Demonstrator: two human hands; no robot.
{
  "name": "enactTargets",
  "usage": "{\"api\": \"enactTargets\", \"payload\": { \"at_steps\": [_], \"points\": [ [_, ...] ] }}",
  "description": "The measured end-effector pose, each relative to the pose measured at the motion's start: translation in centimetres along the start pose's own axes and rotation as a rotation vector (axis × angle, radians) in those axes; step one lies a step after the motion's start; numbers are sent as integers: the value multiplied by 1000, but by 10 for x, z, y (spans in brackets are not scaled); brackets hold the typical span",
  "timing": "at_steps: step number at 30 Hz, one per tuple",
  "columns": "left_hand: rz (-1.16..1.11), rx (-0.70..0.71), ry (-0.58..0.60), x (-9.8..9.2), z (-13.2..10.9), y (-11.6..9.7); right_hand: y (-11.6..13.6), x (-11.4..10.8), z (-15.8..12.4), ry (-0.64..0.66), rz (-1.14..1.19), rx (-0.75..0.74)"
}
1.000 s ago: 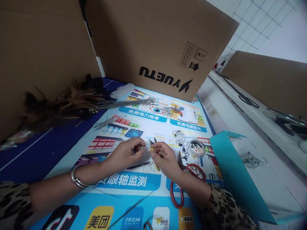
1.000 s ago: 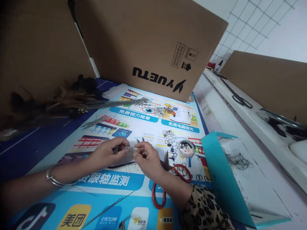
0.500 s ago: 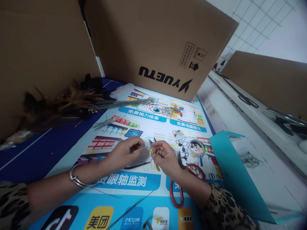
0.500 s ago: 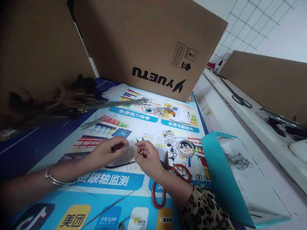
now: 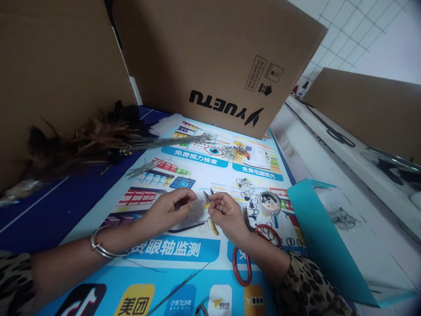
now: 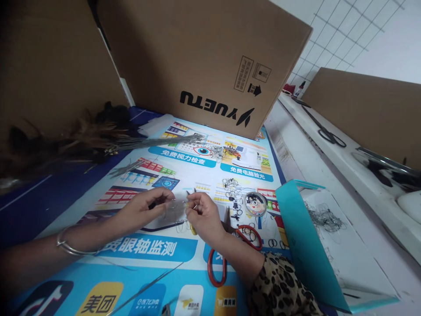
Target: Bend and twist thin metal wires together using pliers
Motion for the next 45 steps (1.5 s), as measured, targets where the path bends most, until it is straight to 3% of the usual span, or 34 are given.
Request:
{"api": "enactTargets", "payload": {
  "at_steps": [8,14,28,33,40,45],
  "points": [
    [-46,33,82,5,0,-10,-8,1,-1,46,-179,17],
    [-93,27,105,6,0,-9,-11,-1,-2,48,-127,48],
    [-235,-16,-88,-8,0,11,-11,-4,-3,26,-59,101],
    [-229,1,-110,-11,0,7,-10,-5,-2,14,-69,104],
    [-111,-37,6,0,1,4,-8,-6,-3,-10,-21,120],
    [-6,-46,-27,-2,1,8,-6,-7,-2,-35,56,109]
  ]
}}
Point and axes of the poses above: each hand's wrist, its own z-axis towards the middle knuckle, its own x-axis out of the palm, y = z × x, the point moved 10 cm from there along z, towards the middle knuckle
